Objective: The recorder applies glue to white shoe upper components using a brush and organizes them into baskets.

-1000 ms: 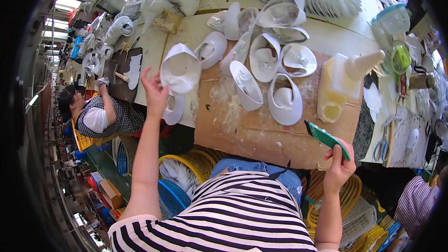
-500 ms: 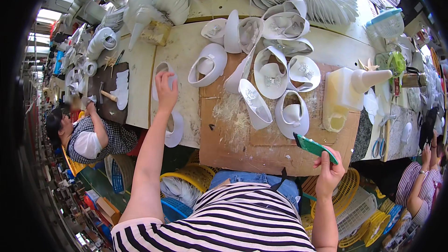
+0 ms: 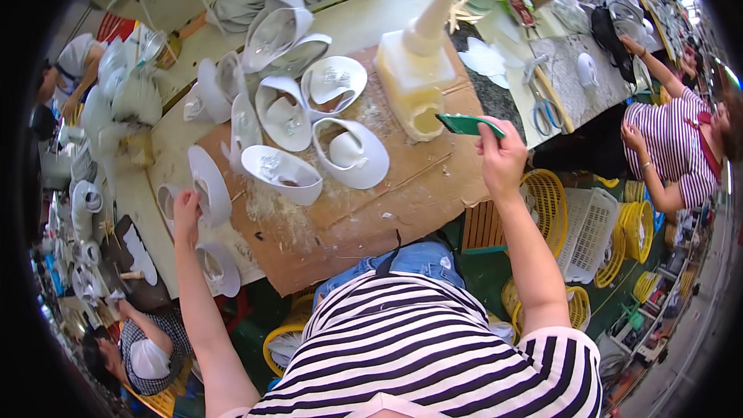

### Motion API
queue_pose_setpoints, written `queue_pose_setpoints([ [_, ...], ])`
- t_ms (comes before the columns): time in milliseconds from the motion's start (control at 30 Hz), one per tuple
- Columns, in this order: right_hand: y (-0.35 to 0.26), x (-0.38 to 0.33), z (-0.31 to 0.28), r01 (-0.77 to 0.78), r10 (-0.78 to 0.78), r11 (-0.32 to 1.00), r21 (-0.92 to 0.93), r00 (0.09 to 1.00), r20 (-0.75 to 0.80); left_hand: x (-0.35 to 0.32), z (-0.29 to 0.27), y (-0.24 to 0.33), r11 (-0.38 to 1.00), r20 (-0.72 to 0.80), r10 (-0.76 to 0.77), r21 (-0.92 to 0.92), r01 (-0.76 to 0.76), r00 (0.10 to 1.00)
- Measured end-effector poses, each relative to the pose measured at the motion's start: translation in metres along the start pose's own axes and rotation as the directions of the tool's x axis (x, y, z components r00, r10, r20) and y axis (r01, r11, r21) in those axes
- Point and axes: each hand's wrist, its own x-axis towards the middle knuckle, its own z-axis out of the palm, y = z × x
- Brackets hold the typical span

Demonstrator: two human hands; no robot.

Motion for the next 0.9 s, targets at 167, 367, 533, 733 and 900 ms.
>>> queue_pose_setpoints([
  [167, 0.024, 0.006, 0.013, 0.278, -0.260, 0.956, -0.088, 0.949, 0.179, -0.042, 0.028, 0.002, 0.955, -0.021, -0.041, -0.296, 0.033, 0.999],
  [367, 0.027, 0.004, -0.010, 0.275, -0.270, 0.961, -0.013, 0.951, 0.154, -0.115, 0.026, 0.010, 0.854, 0.126, -0.019, -0.514, 0.081, 0.992],
  [533, 0.040, 0.007, 0.000, 0.448, -0.394, 0.889, -0.095, 0.854, 0.341, -0.169, 0.060, 0.032, 0.801, 0.085, -0.022, -0.594, 0.068, 0.996],
  [733, 0.050, 0.003, -0.015, -0.023, 0.011, 0.998, 0.057, 0.981, 0.193, -0.213, 0.086, 0.046, 0.994, -0.045, 0.107, 0.033, -0.105, 0.993],
  [900, 0.048, 0.002, -0.018, -0.454, 0.324, 0.720, 0.524, 0.889, 0.324, -0.236, 0.139, 0.088, 0.868, 0.107, 0.134, -0.492, -0.065, 0.985],
])
